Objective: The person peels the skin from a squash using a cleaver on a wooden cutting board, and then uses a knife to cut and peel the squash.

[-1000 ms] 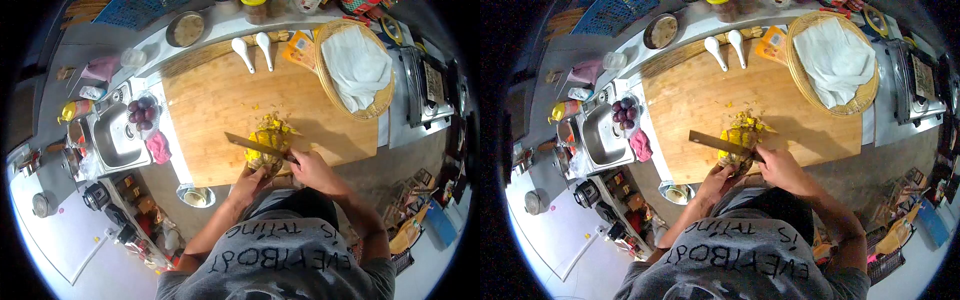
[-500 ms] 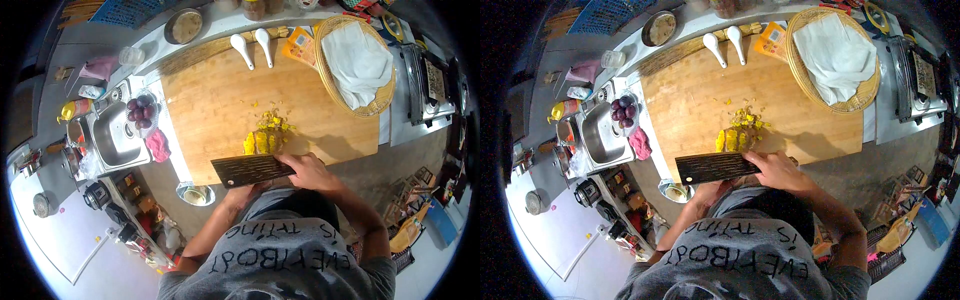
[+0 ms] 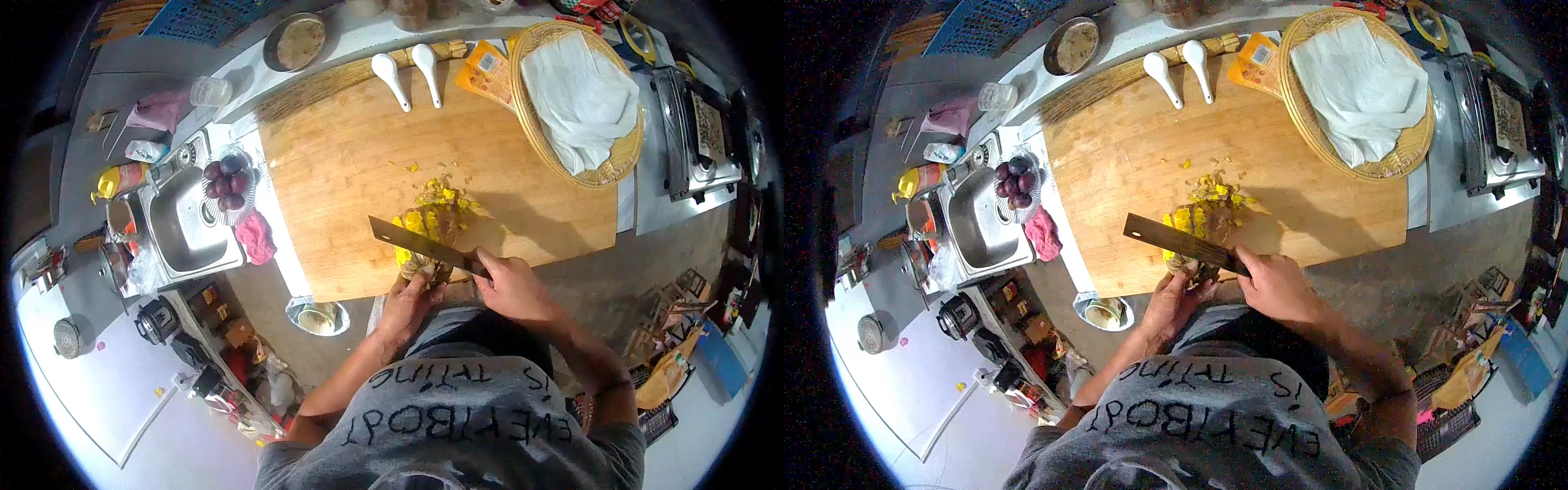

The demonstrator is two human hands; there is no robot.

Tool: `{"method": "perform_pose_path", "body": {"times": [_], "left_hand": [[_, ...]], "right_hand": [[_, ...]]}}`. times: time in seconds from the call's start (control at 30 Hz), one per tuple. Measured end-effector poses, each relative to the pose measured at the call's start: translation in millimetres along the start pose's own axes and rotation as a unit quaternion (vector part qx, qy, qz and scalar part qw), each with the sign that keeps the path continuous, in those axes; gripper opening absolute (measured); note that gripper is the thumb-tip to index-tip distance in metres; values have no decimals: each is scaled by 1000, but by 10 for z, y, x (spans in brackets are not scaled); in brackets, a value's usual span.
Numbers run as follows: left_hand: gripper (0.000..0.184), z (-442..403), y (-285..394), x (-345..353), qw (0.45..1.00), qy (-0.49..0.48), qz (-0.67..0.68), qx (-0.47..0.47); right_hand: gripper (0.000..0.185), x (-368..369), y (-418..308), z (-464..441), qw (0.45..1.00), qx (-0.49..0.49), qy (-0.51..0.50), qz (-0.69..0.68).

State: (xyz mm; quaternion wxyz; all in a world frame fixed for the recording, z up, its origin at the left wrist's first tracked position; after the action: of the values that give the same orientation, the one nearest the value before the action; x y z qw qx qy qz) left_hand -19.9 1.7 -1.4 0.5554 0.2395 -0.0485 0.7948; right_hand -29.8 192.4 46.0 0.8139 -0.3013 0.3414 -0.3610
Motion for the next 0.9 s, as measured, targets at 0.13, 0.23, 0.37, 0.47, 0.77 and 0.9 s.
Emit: {"method": "perform_pose_path", "body": {"times": [0.13, 0.23, 0.37, 0.47, 0.77, 0.9], "left_hand": [[37, -14, -7, -20, 1000, -14, -7, 7], [38, -31, 24, 12, 1000, -15, -10, -4], [38, -55, 83, 95, 1000, -9, -9, -25], [35, -91, 85, 119, 1000, -5, 20, -19], [35, -116, 83, 153, 1000, -5, -28, -7], [37, -103, 94, 156, 1000, -18, -7, -11]], "right_hand": [[19, 6, -32, 3, 1000, -16, 8, 22], [31, -12, -17, -34, 1000, -10, 17, 2], [29, -7, 55, -119, 1000, 7, 21, 2], [30, -28, 21, -151, 999, 7, 26, 29], [37, 46, 105, -455, 995, -27, 58, 79], [28, 43, 184, -564, 999, 14, 29, 35]]}}
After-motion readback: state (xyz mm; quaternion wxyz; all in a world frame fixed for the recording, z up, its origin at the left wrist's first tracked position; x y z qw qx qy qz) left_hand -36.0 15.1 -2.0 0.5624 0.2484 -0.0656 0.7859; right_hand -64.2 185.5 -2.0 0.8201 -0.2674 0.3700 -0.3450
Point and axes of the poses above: each hand's wrist, its own z-axis away from the middle knuckle, its own x-axis out of the palm, y = z × x, the point moved 4 cm from there along -z, towards the middle knuckle, and after that the axes turned 7 degrees about -y, right-handed, at the moved point
